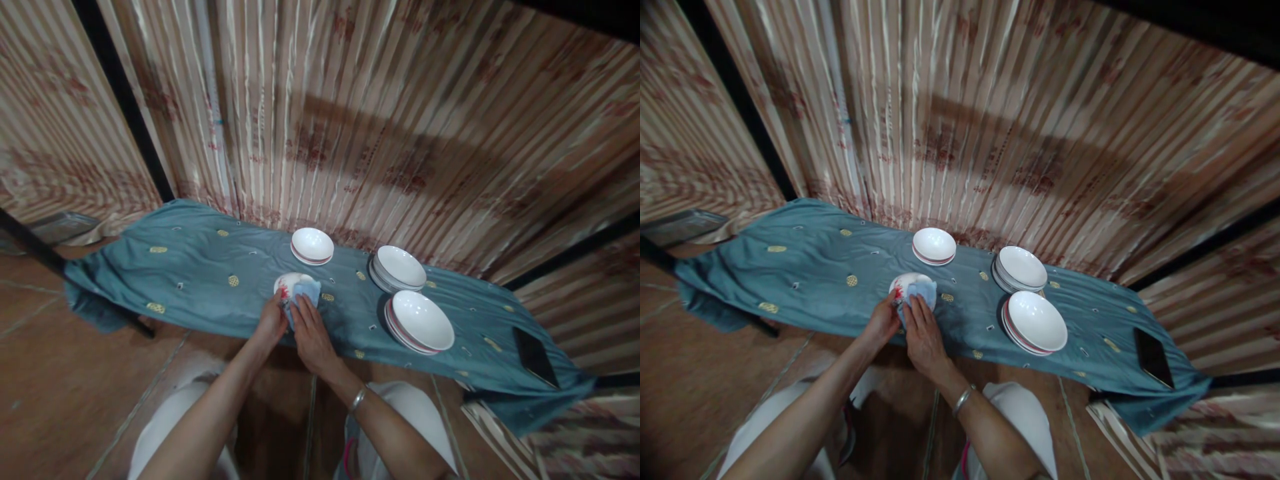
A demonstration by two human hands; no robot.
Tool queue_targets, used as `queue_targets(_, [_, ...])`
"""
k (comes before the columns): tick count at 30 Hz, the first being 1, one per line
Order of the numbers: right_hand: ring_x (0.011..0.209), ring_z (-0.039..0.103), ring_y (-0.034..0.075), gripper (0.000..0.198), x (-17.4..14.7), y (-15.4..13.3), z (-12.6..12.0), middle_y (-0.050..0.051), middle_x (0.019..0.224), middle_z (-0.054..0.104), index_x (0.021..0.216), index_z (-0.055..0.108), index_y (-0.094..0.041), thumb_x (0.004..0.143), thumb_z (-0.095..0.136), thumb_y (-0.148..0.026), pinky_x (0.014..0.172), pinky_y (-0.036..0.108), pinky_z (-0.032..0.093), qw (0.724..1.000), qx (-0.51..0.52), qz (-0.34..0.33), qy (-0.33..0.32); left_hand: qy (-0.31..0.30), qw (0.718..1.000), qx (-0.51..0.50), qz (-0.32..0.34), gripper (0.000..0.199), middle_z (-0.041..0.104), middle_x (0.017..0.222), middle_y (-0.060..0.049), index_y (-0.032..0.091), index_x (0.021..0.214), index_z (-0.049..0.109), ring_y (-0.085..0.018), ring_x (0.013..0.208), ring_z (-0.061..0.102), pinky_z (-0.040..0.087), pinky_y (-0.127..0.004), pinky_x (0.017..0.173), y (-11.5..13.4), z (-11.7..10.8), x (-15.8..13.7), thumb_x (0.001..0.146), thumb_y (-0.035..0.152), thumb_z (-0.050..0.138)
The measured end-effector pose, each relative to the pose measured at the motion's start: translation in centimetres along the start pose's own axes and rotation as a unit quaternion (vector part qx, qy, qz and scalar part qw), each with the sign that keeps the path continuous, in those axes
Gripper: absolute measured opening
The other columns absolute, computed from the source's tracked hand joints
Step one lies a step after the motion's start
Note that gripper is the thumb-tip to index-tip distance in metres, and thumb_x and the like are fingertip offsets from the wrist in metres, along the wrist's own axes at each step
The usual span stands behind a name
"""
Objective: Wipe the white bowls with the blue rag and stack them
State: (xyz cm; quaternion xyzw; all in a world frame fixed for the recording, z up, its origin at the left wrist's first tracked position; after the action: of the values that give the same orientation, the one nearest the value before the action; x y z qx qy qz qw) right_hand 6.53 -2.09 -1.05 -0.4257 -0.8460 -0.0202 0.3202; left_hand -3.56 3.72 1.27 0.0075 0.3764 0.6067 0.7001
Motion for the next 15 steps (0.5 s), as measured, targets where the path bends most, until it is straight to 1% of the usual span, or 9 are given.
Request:
queue_targets(3, [0.145, 0.018, 0.025, 0.054, 0.9, 0.3, -0.5, 0.017, 0.148, 0.039, 0.143, 0.036, -0.008, 0.089, 0.034, -0.005, 0.113, 0.049, 0.032, 0.999, -0.039, -0.013, -0.008, -0.014, 1.000, 0.004, 0.014, 0.021, 0.068, 0.063, -0.003, 0.009, 0.078, 0.066, -0.011, 0.059, 0.064, 0.053, -0.021, 0.068, -0.2, 0.2, -0.3, 0.089, 0.013, 0.048])
queue_targets(5, [0.144, 0.021, 0.026, 0.050, 1.4, 0.4, -0.6, 0.016, 0.147, 0.041, 0.140, 0.041, -0.008, 0.090, 0.035, -0.007, 0.113, 0.049, 0.032, 0.998, -0.061, -0.015, -0.009, -0.023, 0.999, 0.011, 0.032, 0.017, 0.070, 0.066, -0.003, 0.010, 0.078, 0.067, -0.010, 0.061, 0.064, 0.052, -0.021, 0.072, -0.4, 0.3, -0.4, 0.086, 0.014, 0.052])
queue_targets(9, [0.141, 0.028, 0.025, 0.046, 2.6, 0.7, -1.1, 0.013, 0.146, 0.043, 0.138, 0.045, -0.011, 0.093, 0.036, -0.012, 0.114, 0.048, 0.029, 0.997, -0.082, -0.006, -0.004, -0.059, 0.995, 0.031, 0.071, 0.014, 0.073, 0.077, -0.004, 0.011, 0.082, 0.069, -0.012, 0.077, 0.067, 0.049, -0.022, 0.083, -0.8, 0.4, -0.3, 0.083, 0.019, 0.058])
queue_targets(12, [0.140, 0.030, 0.024, 0.045, 3.4, 0.9, -1.8, 0.010, 0.145, 0.045, 0.138, 0.045, -0.014, 0.094, 0.037, -0.014, 0.115, 0.046, 0.026, 0.997, -0.081, 0.011, -0.003, -0.083, 0.992, 0.063, 0.073, 0.020, 0.073, 0.080, -0.005, 0.012, 0.087, 0.070, -0.017, 0.086, 0.067, 0.049, -0.027, 0.085, -1.0, 0.3, -0.3, 0.082, 0.030, 0.061])
queue_targets(15, [0.138, 0.032, 0.023, 0.043, 4.2, 1.2, -2.6, 0.009, 0.144, 0.047, 0.136, 0.048, -0.016, 0.094, 0.038, -0.017, 0.114, 0.045, 0.026, 0.997, -0.072, 0.031, -0.004, -0.094, 0.989, 0.087, 0.071, 0.028, 0.073, 0.078, -0.005, 0.013, 0.086, 0.069, -0.019, 0.087, 0.067, 0.049, -0.031, 0.084, -1.2, 0.1, -0.2, 0.079, 0.040, 0.063])
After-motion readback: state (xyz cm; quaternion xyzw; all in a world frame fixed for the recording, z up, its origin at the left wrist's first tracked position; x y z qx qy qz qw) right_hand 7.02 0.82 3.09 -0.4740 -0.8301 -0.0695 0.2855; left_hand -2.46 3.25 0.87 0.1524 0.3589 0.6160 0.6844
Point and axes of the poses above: each hand's wrist, its own x-axis towards the middle knuckle, its own z-axis out of the palm, y = z × x, the point moved 2 cm from there along x, towards the middle knuckle
